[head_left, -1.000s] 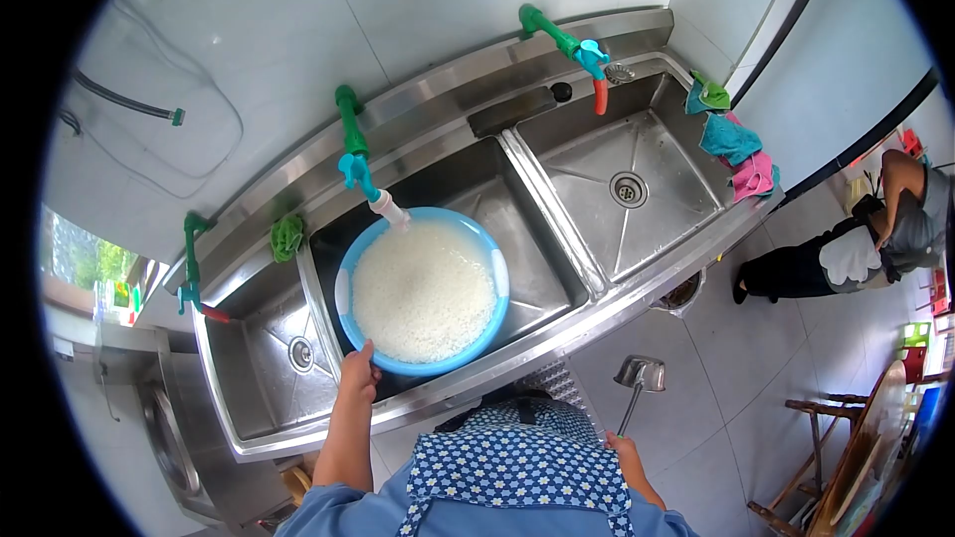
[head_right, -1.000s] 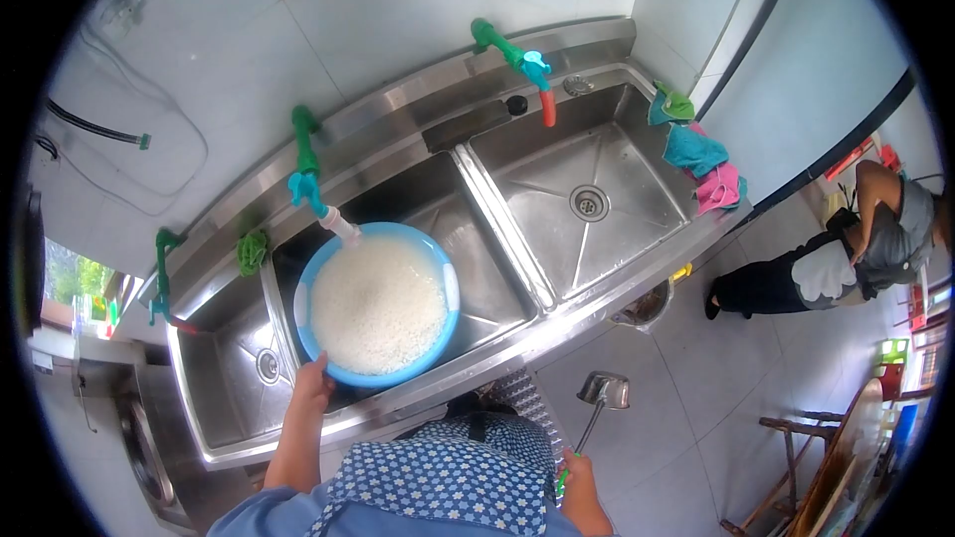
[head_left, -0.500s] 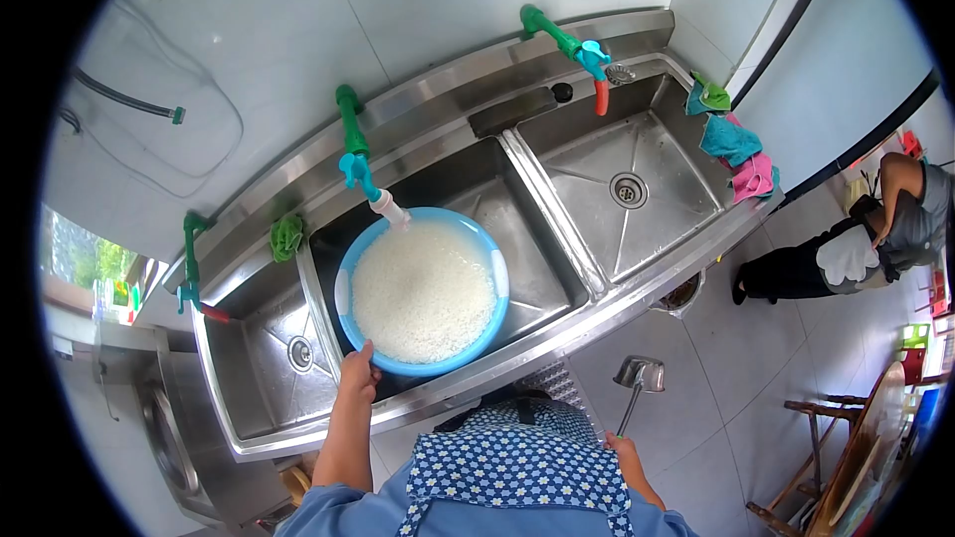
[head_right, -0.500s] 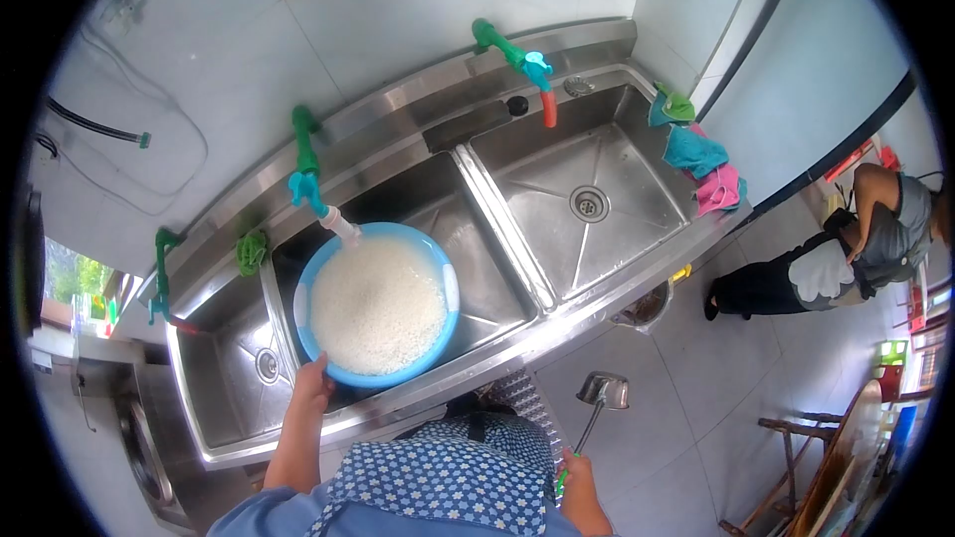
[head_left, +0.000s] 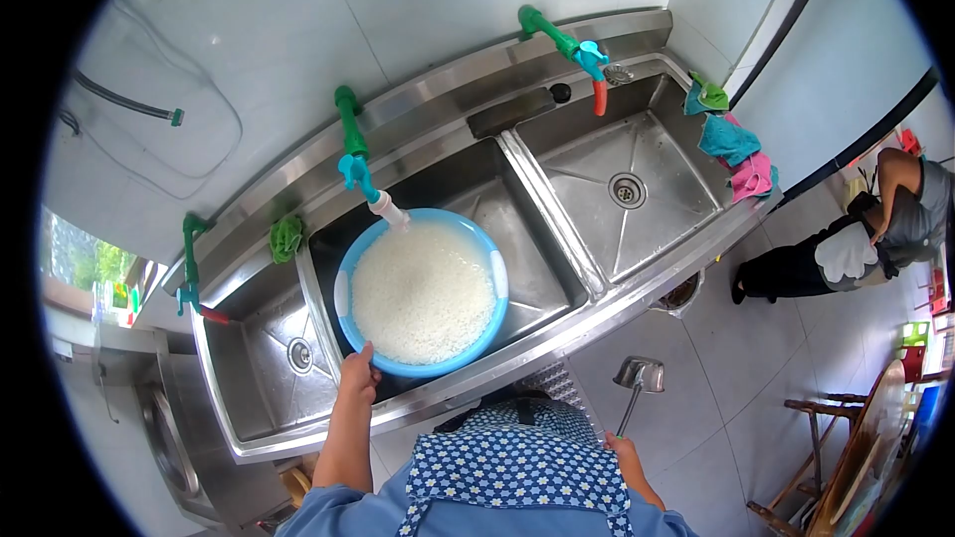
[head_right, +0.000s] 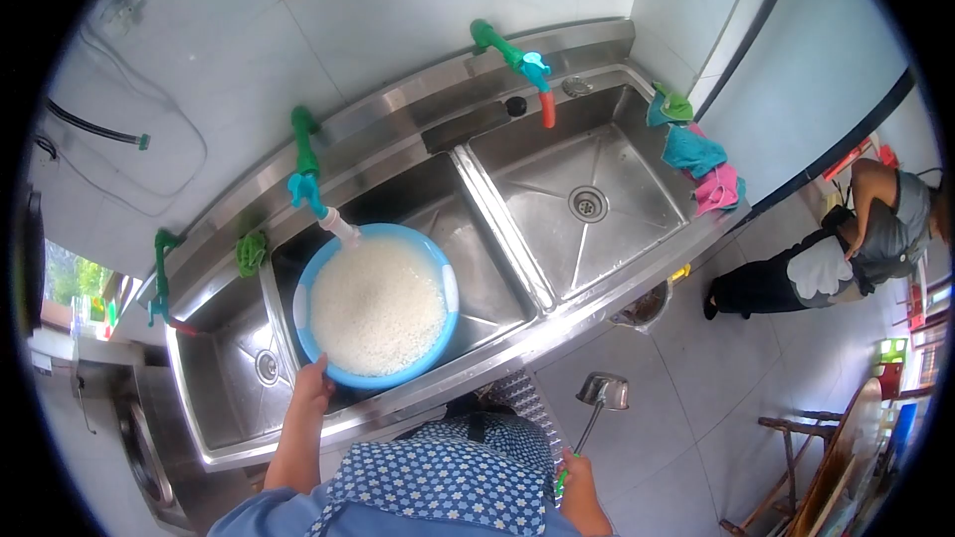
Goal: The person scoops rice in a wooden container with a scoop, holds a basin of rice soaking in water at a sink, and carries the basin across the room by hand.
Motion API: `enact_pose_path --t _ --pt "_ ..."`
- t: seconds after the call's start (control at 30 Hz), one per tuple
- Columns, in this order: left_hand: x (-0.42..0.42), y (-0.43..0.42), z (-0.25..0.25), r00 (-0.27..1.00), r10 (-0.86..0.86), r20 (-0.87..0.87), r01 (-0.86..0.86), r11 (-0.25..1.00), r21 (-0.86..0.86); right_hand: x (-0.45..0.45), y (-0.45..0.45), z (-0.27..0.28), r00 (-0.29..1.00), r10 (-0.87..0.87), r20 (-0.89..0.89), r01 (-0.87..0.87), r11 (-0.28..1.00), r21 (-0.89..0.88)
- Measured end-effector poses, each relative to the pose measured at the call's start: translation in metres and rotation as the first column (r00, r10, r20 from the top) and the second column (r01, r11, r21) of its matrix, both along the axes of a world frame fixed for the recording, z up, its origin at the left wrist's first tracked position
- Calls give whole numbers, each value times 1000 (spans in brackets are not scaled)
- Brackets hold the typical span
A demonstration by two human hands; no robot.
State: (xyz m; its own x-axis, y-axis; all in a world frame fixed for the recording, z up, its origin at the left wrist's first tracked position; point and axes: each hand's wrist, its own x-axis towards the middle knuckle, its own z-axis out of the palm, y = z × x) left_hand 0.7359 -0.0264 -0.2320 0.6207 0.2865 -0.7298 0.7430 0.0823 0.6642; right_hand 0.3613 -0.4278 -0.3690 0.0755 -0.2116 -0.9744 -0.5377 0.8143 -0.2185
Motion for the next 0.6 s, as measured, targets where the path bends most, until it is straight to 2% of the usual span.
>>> enact_pose_path --t 0.23,0.3,0.33,0.4,0.6 --pt "1 -5 8 1000 -14 5 14 1000 12 1 3 1 1000 -19 4 20 999 -35" --pt "1 -4 6 1000 -4 -7 5 1000 17 -1 5 12 991 125 48 -120 987 -108" --pt "0 -2 3 1000 -4 -7 4 1000 18 1 4 11 991 126 48 -120 987 -107" --pt "1 3 -3 1000 -25 -3 25 1000 5 6 1 5 1000 8 -28 -9 1000 -16" --pt "-1 -1 1 999 -34 9 34 999 25 -5 1 -13 999 41 10 -40 999 -36"
